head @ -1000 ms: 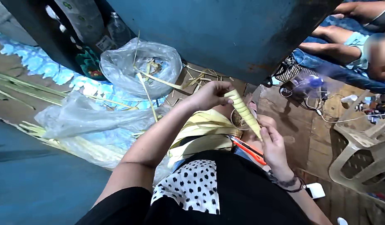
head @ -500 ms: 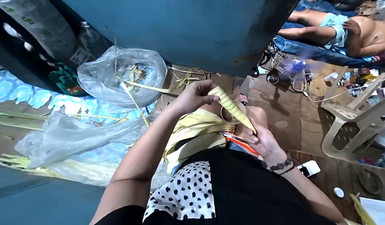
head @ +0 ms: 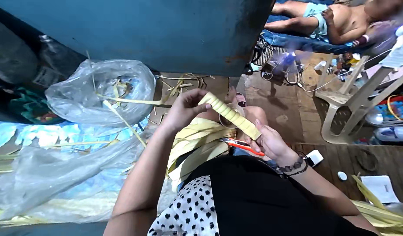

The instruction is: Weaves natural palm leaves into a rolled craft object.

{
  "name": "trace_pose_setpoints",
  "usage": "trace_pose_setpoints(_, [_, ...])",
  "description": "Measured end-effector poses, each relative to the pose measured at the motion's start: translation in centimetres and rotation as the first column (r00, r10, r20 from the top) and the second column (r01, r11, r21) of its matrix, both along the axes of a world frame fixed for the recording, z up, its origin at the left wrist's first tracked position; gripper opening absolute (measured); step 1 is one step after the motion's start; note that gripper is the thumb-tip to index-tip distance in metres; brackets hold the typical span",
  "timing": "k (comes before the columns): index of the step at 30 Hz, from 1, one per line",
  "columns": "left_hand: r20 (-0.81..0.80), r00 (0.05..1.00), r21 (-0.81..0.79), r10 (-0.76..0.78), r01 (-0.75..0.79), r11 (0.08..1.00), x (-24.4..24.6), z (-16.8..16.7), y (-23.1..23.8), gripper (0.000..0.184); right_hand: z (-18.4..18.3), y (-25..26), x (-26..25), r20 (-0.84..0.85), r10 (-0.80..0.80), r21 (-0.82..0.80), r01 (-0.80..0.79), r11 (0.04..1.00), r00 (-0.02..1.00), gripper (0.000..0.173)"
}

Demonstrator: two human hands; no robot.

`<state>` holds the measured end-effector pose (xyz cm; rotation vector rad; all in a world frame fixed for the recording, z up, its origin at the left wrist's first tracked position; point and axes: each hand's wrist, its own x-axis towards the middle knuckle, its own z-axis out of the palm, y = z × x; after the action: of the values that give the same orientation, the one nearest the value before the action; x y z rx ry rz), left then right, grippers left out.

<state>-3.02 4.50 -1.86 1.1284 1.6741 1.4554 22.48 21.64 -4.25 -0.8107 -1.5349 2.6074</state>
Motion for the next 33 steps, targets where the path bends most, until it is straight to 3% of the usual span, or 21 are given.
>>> trace_pose_setpoints(4, [0.222, 0.971, 0.116, 0.083, -0.11, 0.987, 0.6, -0.9, 0.2, 0.017, 0.1, 0.4, 0.5, -0.121, 0.143, -0.275, -0.172, 0.946, 0.982, 0.055])
trace_pose_setpoints(7, [0.304, 0.952, 0.229, 0.046, -0.12, 0.966, 0.6, -1.7, 0.2, 0.016, 0.6, 0.3, 0.4, -0.351, 0.324, -0.311, -0.436, 0.845, 0.878, 0.057])
trace_pose_setpoints(9, [0.336, 0.942, 0.286, -0.003, -0.099, 0.953, 0.7, -1.8, 0.0, 0.015, 1.6, 0.0, -0.7, -0.397, 0.412, -0.313, -0.543, 0.779, 0.82, 0.055])
trace_pose_setpoints(12, [0.37, 0.922, 0.311, -0.112, -0.009, 0.95, 2.3, -1.4, 0.3, 0.013, 3.1, -1.3, -3.6, -0.298, 0.415, -0.352, -0.503, 0.79, 0.86, 0.056])
trace_pose_setpoints(16, [0.383, 0.904, 0.287, -0.191, 0.08, 0.954, 3.2, -1.8, 0.0, 0.01, 2.9, -3.9, -7.7, -0.185, 0.267, -0.441, -0.323, 0.837, 0.946, 0.058])
trace_pose_setpoints(18, [0.333, 0.932, 0.266, -0.145, 0.055, 0.962, 2.8, -1.8, -1.1, 0.01, 2.9, -4.5, -8.6, -0.105, 0.294, -0.292, -0.312, 0.904, 0.95, 0.059])
trace_pose_setpoints(20, [0.242, 0.966, 0.243, -0.091, 0.03, 0.969, 2.6, -2.0, -2.1, 0.009, 1.7, -3.4, -9.6, -0.005, 0.361, 0.094, -0.359, 0.929, 0.933, 0.049])
trace_pose_setpoints(21, [0.21, 0.976, 0.227, -0.056, 0.007, 0.974, 2.5, -2.2, -2.6, 0.009, 0.5, -2.1, -10.2, 0.062, 0.388, 0.368, -0.383, 0.847, 0.919, 0.04])
trace_pose_setpoints(23, [0.23, 0.973, 0.22, 0.01, -0.062, 0.974, 2.1, -2.3, -3.6, 0.011, -2.6, 1.2, -11.4, 0.299, 0.345, 0.768, -0.439, 0.466, 0.89, 0.029])
trace_pose_setpoints(24, [0.272, 0.961, 0.223, 0.043, -0.106, 0.969, 2.0, -2.3, -4.1, 0.012, -4.1, 2.4, -11.8, 0.413, 0.268, 0.825, -0.483, 0.294, 0.87, 0.027])
trace_pose_setpoints(25, [0.306, 0.95, 0.234, 0.061, -0.137, 0.963, 1.9, -2.3, -4.5, 0.013, -5.7, 3.4, -12.6, 0.536, 0.211, 0.798, -0.572, 0.192, 0.818, 0.027])
trace_pose_setpoints(28, [0.384, 0.923, 0.282, 0.041, -0.16, 0.946, 2.0, -1.9, -4.9, 0.015, -9.5, 4.1, -14.2, 0.761, 0.135, 0.635, -0.771, 0.038, 0.634, 0.028])
trace_pose_setpoints(30, [0.434, 0.901, 0.308, -0.002, -0.147, 0.94, 2.4, -1.6, -4.9, 0.016, -11.2, 3.9, -14.3, 0.806, 0.131, 0.589, -0.805, -0.072, 0.577, 0.027])
trace_pose_setpoints(33, [0.491, 0.866, 0.359, -0.094, -0.103, 0.928, 3.0, -0.8, -4.9, 0.017, -12.1, 3.2, -13.7, 0.806, 0.135, 0.588, -0.806, -0.064, 0.577, 0.021])
